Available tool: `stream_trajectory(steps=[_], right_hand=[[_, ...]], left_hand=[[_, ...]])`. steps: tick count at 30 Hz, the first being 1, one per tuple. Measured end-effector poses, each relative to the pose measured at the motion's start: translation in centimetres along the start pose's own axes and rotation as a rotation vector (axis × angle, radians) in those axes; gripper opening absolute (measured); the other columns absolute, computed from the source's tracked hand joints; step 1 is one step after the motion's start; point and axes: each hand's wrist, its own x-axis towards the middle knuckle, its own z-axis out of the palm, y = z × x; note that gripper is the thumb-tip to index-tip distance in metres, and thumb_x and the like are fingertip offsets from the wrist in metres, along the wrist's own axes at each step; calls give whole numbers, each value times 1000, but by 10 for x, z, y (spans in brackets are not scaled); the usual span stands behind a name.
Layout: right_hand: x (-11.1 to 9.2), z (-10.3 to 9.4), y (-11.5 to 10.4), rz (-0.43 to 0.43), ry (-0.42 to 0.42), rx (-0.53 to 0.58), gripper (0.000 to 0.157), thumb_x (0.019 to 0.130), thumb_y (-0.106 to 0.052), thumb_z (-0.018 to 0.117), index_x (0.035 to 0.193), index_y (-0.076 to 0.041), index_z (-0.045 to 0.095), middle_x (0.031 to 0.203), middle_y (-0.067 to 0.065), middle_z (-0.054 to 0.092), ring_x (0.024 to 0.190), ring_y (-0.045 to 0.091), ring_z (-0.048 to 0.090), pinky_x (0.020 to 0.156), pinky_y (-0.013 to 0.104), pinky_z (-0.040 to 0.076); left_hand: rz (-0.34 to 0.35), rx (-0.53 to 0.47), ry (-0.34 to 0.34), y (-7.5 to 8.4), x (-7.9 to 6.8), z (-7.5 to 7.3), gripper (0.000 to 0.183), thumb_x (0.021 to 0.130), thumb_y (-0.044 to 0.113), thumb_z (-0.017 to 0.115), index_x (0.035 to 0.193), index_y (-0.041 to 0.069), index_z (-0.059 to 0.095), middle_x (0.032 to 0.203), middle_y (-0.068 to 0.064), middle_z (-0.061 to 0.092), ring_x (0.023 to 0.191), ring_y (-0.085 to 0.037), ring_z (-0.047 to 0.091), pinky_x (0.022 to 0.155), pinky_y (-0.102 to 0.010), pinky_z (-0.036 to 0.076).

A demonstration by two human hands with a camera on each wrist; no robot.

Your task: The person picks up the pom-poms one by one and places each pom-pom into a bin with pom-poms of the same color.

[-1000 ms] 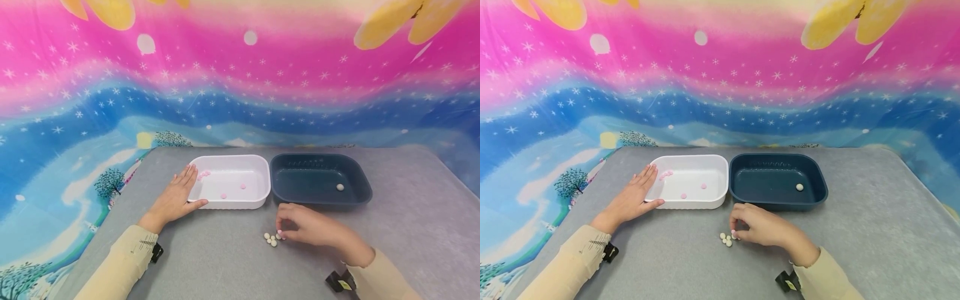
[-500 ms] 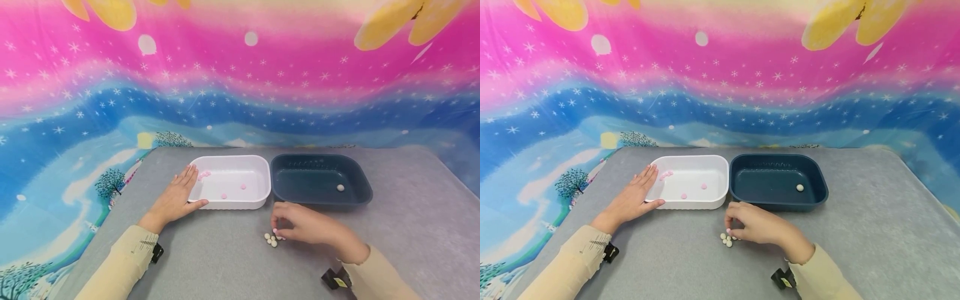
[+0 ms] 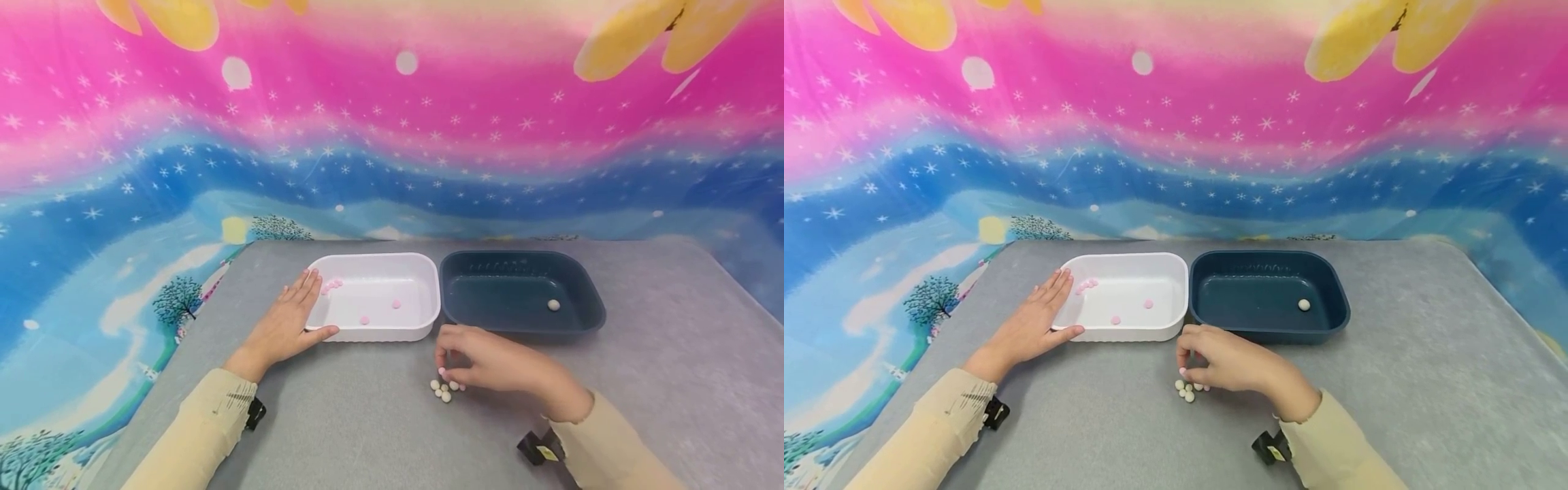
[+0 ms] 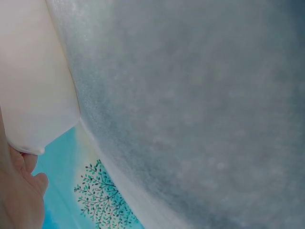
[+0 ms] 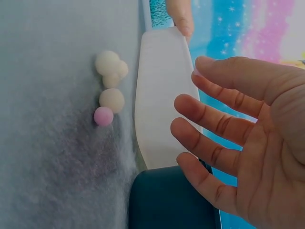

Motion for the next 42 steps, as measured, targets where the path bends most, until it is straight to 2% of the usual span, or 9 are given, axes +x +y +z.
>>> stream_trajectory(steps=[1, 16, 21, 26, 34, 42], right_hand=[[1, 0, 0, 1, 1, 4, 12, 90, -11, 71, 90, -21, 65, 89, -5, 56, 84, 11, 52, 77, 27, 48], [9, 2, 4, 16, 36, 16, 14, 91, -11, 71, 89, -22, 63, 94, -4, 61, 88, 12, 56, 79, 29, 49], [12, 1, 5, 11, 47, 17, 12, 92, -12, 70, 90, -22, 64, 95, -3, 61, 90, 14, 57, 81, 32, 50], [15, 0, 7, -3, 66, 17, 13, 91, -11, 70, 90, -22, 63, 95, -8, 59, 90, 14, 57, 81, 32, 51], [20, -1, 8, -1, 111, 42, 10, 91, -9, 71, 93, -18, 66, 94, -8, 59, 84, 18, 53, 75, 32, 48], [24, -5, 7, 24, 155, 55, 11, 91, -10, 70, 95, -19, 64, 93, -8, 60, 85, 21, 55, 77, 34, 53]], left_hand=[[-1, -1, 1, 0, 0, 0, 100, 92, 63, 55, 156, -4, 17, 166, -19, 12, 155, -34, 10, 120, -61, 22], [-7, 15, -24, 0, 0, 0, 100, 92, 65, 53, 157, -2, 15, 167, -17, 9, 155, -33, 8, 121, -59, 21], [-11, 8, -18, -1, 0, 0, 100, 92, 64, 53, 157, -3, 15, 167, -17, 9, 155, -33, 8, 121, -59, 20], [-11, 11, -11, -2, 0, 1, 100, 92, 64, 54, 157, -3, 17, 167, -17, 10, 155, -33, 9, 121, -60, 21], [-11, 11, -16, -1, -2, 0, 100, 92, 63, 54, 157, -3, 16, 167, -17, 10, 155, -33, 8, 121, -59, 22], [1, 14, 8, -1, -1, 0, 100, 92, 64, 55, 157, -3, 17, 166, -18, 12, 155, -34, 10, 120, -59, 23]])
